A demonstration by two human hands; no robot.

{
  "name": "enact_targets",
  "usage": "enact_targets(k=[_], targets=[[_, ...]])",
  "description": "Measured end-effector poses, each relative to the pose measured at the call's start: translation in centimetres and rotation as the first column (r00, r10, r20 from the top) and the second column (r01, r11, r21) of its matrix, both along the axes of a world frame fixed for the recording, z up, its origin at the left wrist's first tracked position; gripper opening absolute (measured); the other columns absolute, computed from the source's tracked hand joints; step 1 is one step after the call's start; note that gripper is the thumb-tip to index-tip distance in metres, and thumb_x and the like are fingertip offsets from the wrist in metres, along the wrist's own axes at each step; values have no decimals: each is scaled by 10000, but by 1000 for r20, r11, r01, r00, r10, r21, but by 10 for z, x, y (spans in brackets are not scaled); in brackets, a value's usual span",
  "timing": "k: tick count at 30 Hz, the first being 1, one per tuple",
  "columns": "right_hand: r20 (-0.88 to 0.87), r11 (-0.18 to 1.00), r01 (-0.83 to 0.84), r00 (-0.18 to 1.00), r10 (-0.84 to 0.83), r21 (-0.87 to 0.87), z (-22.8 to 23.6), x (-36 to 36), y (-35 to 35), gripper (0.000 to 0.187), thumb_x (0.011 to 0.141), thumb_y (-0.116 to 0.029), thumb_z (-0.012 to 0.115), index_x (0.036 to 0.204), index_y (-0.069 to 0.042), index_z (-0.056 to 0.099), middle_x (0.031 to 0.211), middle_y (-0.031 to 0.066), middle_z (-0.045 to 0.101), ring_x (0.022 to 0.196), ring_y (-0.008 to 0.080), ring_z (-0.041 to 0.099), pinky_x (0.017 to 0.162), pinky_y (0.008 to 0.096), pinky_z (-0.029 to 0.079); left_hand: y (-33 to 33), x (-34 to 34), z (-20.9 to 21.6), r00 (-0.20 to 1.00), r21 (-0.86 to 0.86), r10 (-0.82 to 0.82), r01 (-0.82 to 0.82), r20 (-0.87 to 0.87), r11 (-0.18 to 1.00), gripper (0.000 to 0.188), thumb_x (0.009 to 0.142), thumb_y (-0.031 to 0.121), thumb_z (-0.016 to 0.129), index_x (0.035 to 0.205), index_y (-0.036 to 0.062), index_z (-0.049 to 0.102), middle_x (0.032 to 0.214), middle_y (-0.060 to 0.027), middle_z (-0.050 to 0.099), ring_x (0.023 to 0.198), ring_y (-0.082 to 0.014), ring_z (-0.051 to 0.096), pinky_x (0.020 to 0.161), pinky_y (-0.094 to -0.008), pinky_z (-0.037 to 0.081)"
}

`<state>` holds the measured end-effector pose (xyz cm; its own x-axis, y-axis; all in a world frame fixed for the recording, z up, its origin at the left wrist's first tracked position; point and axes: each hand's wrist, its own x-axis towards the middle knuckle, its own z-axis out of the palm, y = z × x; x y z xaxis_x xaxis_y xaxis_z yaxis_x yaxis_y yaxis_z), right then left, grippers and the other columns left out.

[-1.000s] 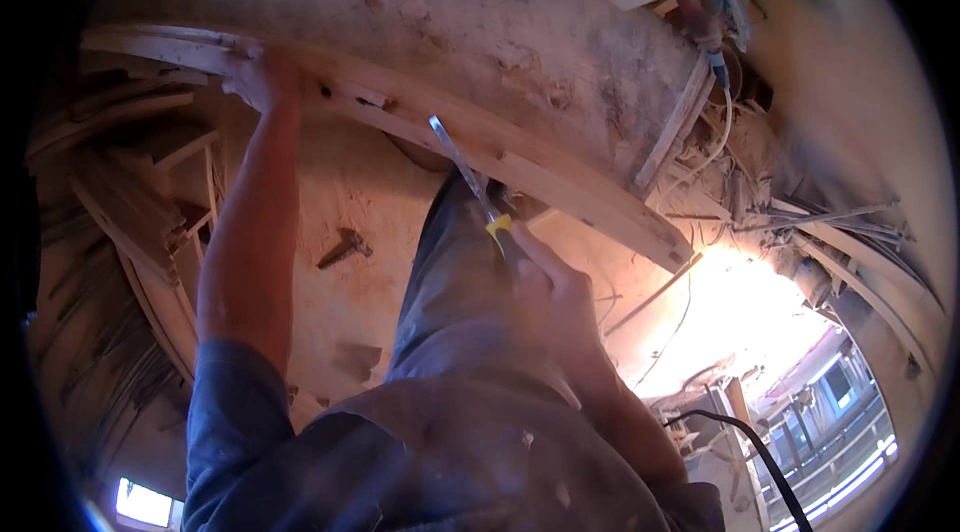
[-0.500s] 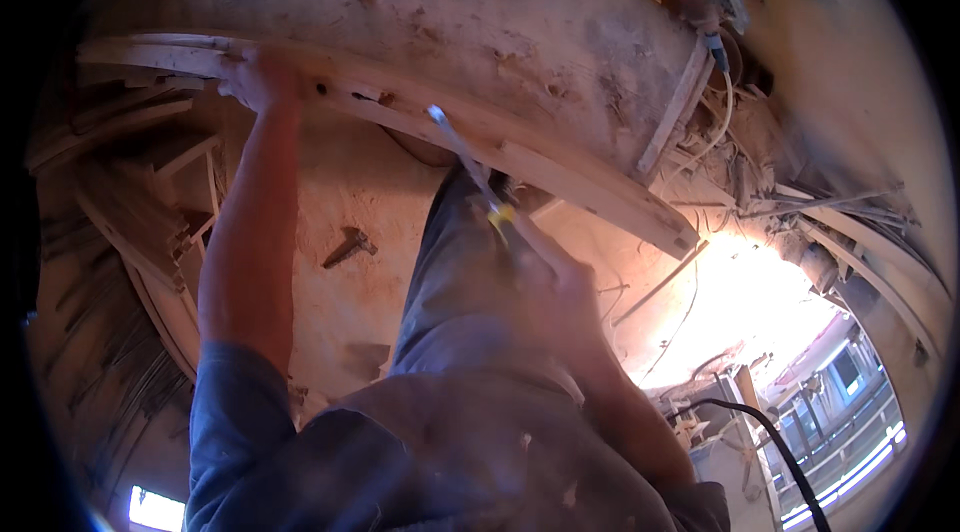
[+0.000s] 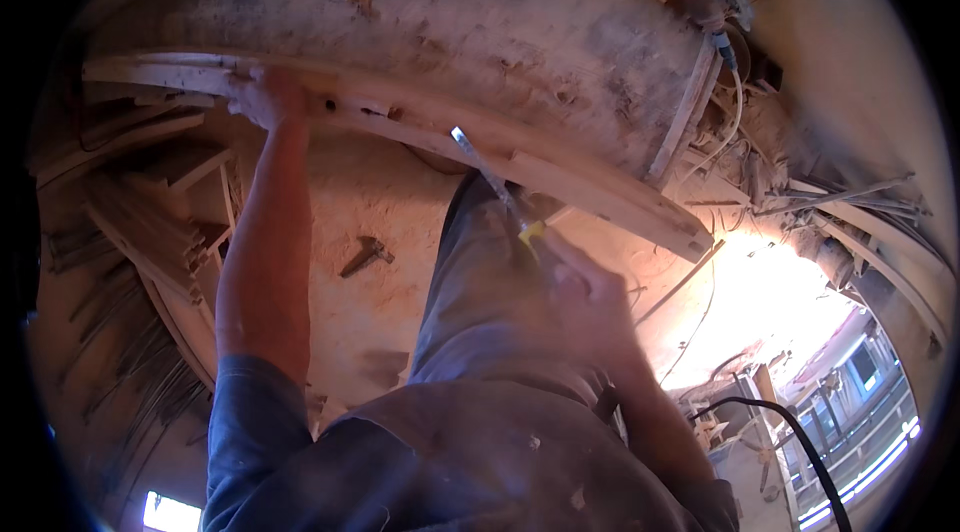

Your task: The person uses a chisel and mallet to carve a groove into a wooden frame, then switches to a hand saw to cut a piece of wood. The person works on a wooden frame and handles several wooden pieces in a workshop setting.

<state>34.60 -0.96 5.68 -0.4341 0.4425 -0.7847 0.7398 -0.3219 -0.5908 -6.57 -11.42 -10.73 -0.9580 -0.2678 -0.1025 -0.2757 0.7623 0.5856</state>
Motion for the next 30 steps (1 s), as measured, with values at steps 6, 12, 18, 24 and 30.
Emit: enact_targets(k=[6,12,18,24,30], targets=[[-173,949,-285,936,306,135,-51,-37,40,451,1017,-31,504,1455,-77,604,865,48,675,668,79,547,640,242,497,10,6,11,999,51,1,-4,43,999,679,1023,281,451,1626,46,247,1513,-369,274,1269,-478,542,1083,-491,466],[-133,983,-126,985,108,-137,-36,-51,38,405,1038,-119,556,1433,-50,617,799,82,656,578,88,530,538,243,458,6,1,1,1000,-25,-28,28,4,999,636,1027,247,438,1603,25,288,1516,-363,286,1262,-452,537,1073,-489,474],[-240,897,-1,963,-118,-443,-29,-48,47,483,995,-196,682,1434,-12,601,880,111,682,629,96,571,576,241,475,-20,-14,-38,962,-665,-267,231,50,710,662,1027,266,425,1614,8,259,1492,-339,315,1221,-439,569,1049,-485,493],[-288,990,-124,948,138,66,-61,-28,0,544,915,-61,725,1436,13,584,1347,151,681,1222,192,641,1056,305,481,-6,-8,-15,996,-106,-92,90,-7,990,672,1024,273,423,1622,17,255,1513,-338,304,1191,-440,591,1039,-472,509],[-352,984,-59,929,115,166,-89,-20,-20,538,903,-92,712,1431,-68,614,1328,205,680,1273,321,630,1084,370,470,-11,-14,-26,997,-145,-76,71,-29,987,666,1023,279,408,1612,5,263,1478,-340,322,1207,-453,574,1039,-479,513]])
